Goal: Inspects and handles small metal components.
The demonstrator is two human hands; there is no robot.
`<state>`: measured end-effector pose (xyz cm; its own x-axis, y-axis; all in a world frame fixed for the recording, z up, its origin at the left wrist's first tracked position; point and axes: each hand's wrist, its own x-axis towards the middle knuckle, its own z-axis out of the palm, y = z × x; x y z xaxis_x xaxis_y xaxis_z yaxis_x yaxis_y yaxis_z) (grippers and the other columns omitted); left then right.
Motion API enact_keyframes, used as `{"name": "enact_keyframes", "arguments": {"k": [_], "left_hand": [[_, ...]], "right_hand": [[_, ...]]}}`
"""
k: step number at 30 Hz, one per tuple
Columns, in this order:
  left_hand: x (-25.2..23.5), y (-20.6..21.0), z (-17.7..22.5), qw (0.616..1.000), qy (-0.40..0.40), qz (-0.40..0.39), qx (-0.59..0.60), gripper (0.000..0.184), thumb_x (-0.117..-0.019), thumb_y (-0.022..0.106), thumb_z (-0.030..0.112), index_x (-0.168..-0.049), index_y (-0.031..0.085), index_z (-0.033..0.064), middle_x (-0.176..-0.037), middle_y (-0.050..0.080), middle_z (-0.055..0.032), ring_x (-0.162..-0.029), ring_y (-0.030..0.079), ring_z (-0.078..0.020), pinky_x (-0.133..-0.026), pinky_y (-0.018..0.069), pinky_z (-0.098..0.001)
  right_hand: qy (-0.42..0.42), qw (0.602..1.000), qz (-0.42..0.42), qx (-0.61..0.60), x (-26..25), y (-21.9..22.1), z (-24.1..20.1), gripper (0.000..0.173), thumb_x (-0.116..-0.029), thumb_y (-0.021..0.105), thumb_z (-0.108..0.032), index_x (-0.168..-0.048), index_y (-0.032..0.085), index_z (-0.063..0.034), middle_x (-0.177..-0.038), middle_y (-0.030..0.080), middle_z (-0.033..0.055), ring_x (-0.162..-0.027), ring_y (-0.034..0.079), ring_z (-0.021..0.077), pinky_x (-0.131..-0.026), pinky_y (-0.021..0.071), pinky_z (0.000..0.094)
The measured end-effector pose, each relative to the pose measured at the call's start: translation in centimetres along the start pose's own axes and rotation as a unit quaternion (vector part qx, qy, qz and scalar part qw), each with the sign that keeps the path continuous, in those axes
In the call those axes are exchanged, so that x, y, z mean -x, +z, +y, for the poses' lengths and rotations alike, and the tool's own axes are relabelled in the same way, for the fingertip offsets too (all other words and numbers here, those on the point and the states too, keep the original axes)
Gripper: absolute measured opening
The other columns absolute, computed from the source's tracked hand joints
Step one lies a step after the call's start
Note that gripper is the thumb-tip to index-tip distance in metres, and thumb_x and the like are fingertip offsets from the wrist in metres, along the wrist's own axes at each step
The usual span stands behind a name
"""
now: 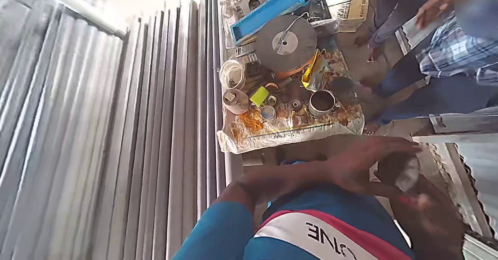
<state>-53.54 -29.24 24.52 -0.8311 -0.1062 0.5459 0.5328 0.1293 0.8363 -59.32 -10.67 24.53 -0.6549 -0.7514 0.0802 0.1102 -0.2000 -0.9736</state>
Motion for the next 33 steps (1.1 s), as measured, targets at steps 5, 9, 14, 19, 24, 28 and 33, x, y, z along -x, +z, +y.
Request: {"name": "enact_keyframes", "arguments": {"k": [5,9,14,19,24,28,33], "left_hand": [[-1.8,2.9,0.1,0.995,-0.003,-0.043,-0.086,0.077,-0.0704,0.093,0.019,-0.135,0.060,-0.0079,-0.146,0.051,-0.0320,-0.140,0.047,-0.0429,-0.119,0.0377,-0.0509],[-1.8,3.6,0.8,0.967,-0.246,-0.009,0.058,0.076,-0.0884,0.075,0.021,-0.149,0.041,-0.0102,-0.149,0.047,-0.0297,-0.130,0.056,-0.0331,-0.103,0.0519,-0.0437],[-1.4,2.4,0.5,0.903,-0.364,0.011,0.227,0.057,-0.0997,0.060,0.015,-0.148,0.040,-0.0065,-0.133,0.057,-0.0241,-0.102,0.065,-0.0207,-0.081,0.0576,-0.0362],[-1.3,0.7,1.0,0.952,-0.277,-0.029,0.124,0.075,-0.0930,0.068,0.024,-0.152,0.037,-0.0098,-0.151,0.040,-0.0321,-0.135,0.050,-0.0353,-0.106,0.0502,-0.0443],[-1.0,-1.3,1.6,0.965,-0.238,-0.069,0.087,0.068,-0.1060,0.031,0.038,-0.158,0.028,-0.0061,-0.160,0.027,-0.0324,-0.149,0.032,-0.0389,-0.120,0.0317,-0.0520],[-0.8,-2.8,1.7,0.979,-0.184,-0.054,0.072,0.058,-0.1077,0.031,0.028,-0.152,0.040,-0.0089,-0.158,0.036,-0.0307,-0.150,0.034,-0.0368,-0.124,0.0263,-0.0479],[-0.5,-3.9,0.6,0.996,-0.072,-0.025,0.047,0.061,-0.0980,0.061,0.024,-0.142,0.048,-0.0167,-0.150,0.042,-0.0362,-0.144,0.041,-0.0403,-0.122,0.0328,-0.0474]], "right_hand": [[0.016,0.991,-0.026,-0.130,-0.2,-4.0,-1.0,0.056,-0.0995,0.050,-0.060,-0.135,0.067,-0.0212,-0.135,0.067,-0.0068,-0.127,0.059,0.0079,-0.111,0.0460,0.0311],[-0.027,0.991,-0.032,0.124,-0.7,-5.7,-0.9,0.053,-0.1025,0.043,-0.064,-0.123,0.072,-0.0241,-0.157,0.047,-0.0058,-0.144,0.044,0.0111,-0.115,0.0427,0.0336],[-0.040,0.981,-0.051,0.185,-1.4,-5.8,1.4,0.063,-0.0964,0.038,-0.077,-0.123,0.071,-0.0299,-0.161,0.039,0.0009,-0.151,0.033,0.0188,-0.120,0.0363,0.0423],[-0.053,0.981,-0.034,0.184,-1.6,-3.5,1.6,0.058,-0.0974,0.040,-0.074,-0.129,0.069,-0.0350,-0.163,0.036,-0.0030,-0.151,0.032,0.0167,-0.120,0.0353,0.0406],[0.011,0.995,-0.003,0.103,-2.3,-0.4,0.6,0.095,-0.0947,0.039,-0.078,-0.154,0.040,-0.0034,-0.164,0.034,0.0122,-0.148,0.038,0.0190,-0.115,0.0423,0.0379],[0.023,0.999,-0.030,-0.031,-3.0,0.8,0.3,0.096,-0.0929,0.028,-0.082,-0.154,0.046,-0.0100,-0.167,0.030,0.0108,-0.153,0.032,0.0241,-0.115,0.0390,0.0544],[0.005,0.984,-0.026,-0.177,-3.4,1.9,0.9,0.084,-0.0937,0.042,-0.076,-0.145,0.056,-0.0108,-0.151,0.054,0.0073,-0.141,0.049,0.0235,-0.116,0.0394,0.0510]]}}
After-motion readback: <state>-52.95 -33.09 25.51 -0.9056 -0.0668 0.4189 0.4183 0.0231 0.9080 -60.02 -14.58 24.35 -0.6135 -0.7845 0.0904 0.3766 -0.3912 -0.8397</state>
